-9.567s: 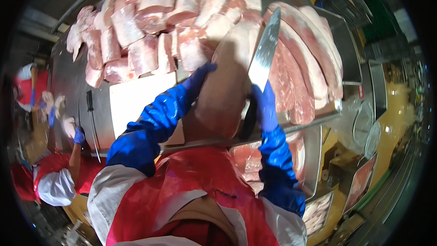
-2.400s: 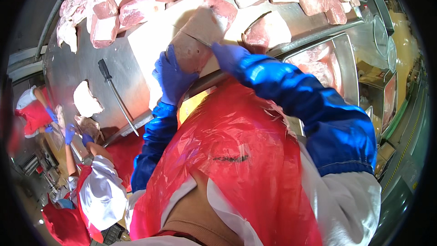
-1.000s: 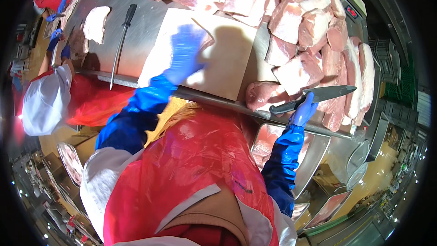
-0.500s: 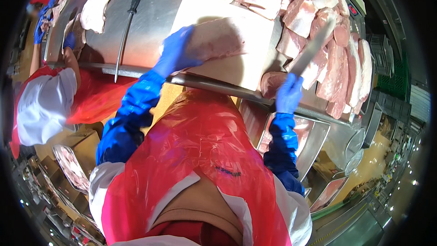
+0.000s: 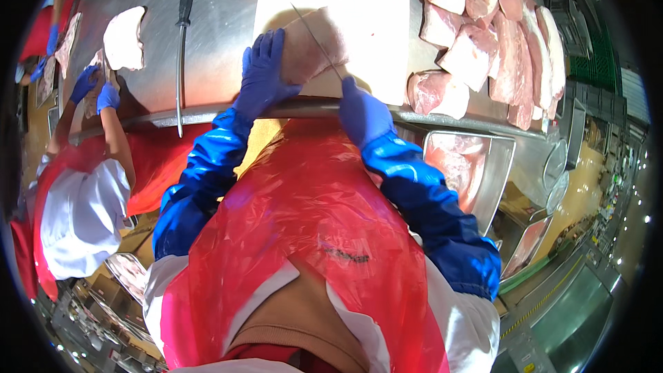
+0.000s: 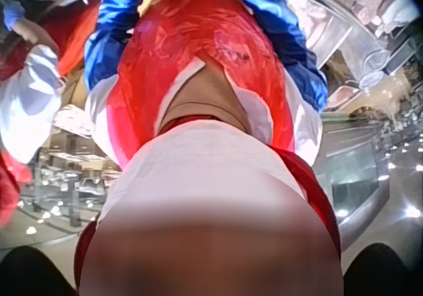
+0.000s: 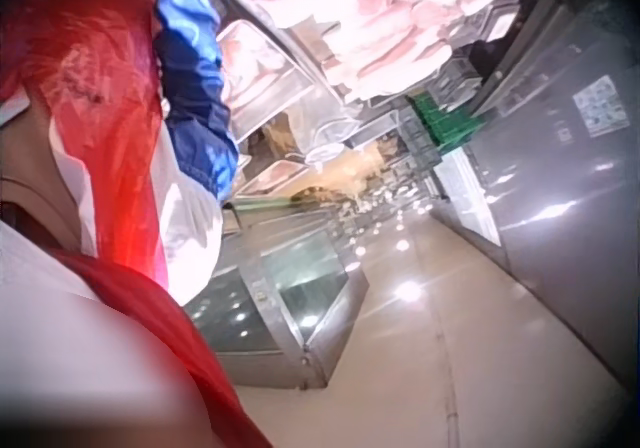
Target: The person repeatedly picks up pieces of raw meat from a stainless steel table, places them on a white cutting board, and cuts them with a knife. The cut pieces are then moved to a metal tray. The task continues with multiple pieces of meat handled one at a time.
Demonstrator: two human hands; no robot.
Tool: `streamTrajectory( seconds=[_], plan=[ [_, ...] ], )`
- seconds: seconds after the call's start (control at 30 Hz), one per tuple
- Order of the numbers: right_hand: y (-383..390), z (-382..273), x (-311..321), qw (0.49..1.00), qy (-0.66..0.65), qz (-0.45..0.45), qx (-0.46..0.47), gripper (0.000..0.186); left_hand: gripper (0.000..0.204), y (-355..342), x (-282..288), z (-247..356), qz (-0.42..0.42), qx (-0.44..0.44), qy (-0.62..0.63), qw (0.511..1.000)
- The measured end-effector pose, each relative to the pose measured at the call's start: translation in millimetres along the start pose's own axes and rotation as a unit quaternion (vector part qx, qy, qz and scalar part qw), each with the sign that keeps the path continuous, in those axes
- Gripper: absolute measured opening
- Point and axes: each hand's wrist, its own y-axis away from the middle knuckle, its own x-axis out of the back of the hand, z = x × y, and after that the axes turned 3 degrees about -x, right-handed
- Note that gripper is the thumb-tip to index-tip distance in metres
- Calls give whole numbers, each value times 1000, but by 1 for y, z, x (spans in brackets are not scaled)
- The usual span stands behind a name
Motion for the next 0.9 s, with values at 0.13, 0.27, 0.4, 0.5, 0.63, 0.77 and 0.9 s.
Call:
streamTrajectory(
  seconds=[0.13,0.27,0.4,0.5,0.63,0.77,0.9],
  plan=[
    [7,10,-3,999,1,-6,34,25,124,-15,9,13,-74,57,22,995],
    [-72,-17,-12,999,-22,-38,-18,34,121,-20,4,14,-73,42,3,996],
    [-89,-12,-12,998,-15,-49,46,39,118,-23,0,14,7,22,24,999],
    [-43,-9,16,988,13,-151,-2,43,117,-16,3,15,-33,73,13,997],
    [-28,6,5,992,9,-120,-32,40,116,-16,-2,33,-17,41,-7,999],
    [-101,29,-60,999,-41,17,11,40,110,-23,-2,38,15,40,10,999],
    [-88,27,-63,998,-53,23,9,38,102,-35,10,24,-35,59,32,997]
  ],
)
